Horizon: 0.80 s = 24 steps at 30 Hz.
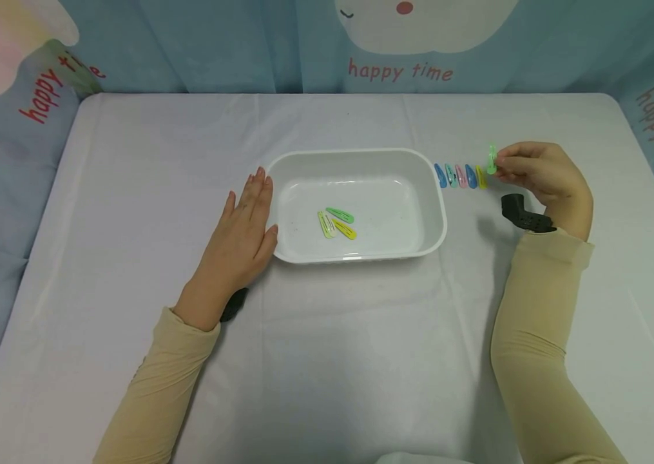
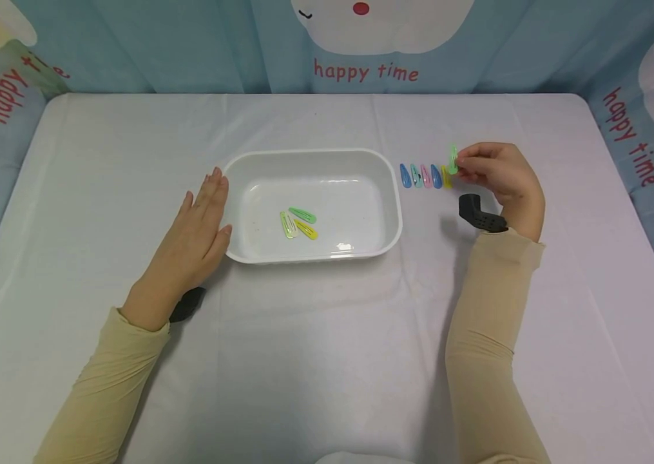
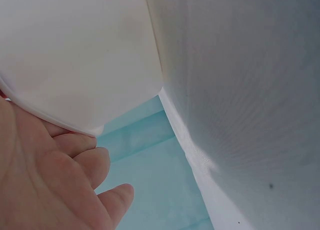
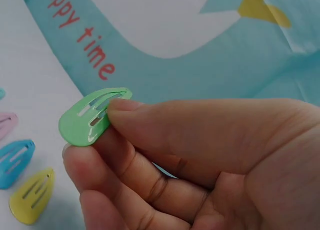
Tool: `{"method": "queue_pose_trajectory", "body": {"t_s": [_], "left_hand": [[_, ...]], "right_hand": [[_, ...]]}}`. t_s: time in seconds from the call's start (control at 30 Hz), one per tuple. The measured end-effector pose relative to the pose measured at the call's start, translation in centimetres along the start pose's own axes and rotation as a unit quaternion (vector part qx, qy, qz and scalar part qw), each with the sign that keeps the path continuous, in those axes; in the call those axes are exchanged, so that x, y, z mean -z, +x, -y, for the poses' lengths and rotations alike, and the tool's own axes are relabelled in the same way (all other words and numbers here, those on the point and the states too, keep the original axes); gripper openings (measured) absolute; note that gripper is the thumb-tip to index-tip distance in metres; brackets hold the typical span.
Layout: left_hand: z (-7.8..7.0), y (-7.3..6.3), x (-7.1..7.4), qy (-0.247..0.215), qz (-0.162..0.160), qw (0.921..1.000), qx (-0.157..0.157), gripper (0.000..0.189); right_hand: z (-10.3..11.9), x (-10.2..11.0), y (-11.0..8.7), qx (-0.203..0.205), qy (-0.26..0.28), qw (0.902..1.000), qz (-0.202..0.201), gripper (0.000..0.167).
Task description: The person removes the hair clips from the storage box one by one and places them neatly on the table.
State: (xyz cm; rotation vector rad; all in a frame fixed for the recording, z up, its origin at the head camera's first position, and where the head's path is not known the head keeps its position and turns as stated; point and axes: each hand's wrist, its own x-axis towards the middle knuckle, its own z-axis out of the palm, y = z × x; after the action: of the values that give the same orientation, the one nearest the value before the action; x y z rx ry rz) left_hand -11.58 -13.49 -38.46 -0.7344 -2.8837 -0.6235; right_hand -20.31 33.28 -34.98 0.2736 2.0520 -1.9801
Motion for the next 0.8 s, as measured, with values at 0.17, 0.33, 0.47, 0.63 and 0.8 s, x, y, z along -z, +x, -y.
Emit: {"method": "queue_pose_trajectory", "body": {"t_s": [0.17, 0.33, 0.47, 0.63, 0.8], "left_hand": [[0.01, -0.02, 0.01, -0.001, 0.002, 1.0, 0.0, 0.062], [-0.03, 0.01, 0.06, -0.001, 0.001, 1.0, -0.001, 0.062], [-0.09, 0.06, 0.12, -0.002, 0.001, 1.0, -0.001, 0.062], [-0.12, 0.04, 0.1, -0.002, 0.004, 1.0, 0.001, 0.062], [-0.11, 0.08, 0.12, -0.004, 0.005, 1.0, 0.002, 0.062]], "right_hand": [[-0.31, 0.36, 0.06, -0.011, -0.01, 0.9999, -0.007, 0.006], [-0.6, 0.64, 0.21, -0.026, -0.026, 0.9992, -0.016, 0.007], [-0.77, 0.78, 0.39, -0.037, -0.036, 0.9983, -0.025, 0.007], [-0.93, 0.8, 0.59, -0.055, -0.075, 0.9949, -0.038, 0.014], [-1.0, 0.74, 0.59, -0.075, -0.089, 0.9921, -0.047, 0.013]]}}
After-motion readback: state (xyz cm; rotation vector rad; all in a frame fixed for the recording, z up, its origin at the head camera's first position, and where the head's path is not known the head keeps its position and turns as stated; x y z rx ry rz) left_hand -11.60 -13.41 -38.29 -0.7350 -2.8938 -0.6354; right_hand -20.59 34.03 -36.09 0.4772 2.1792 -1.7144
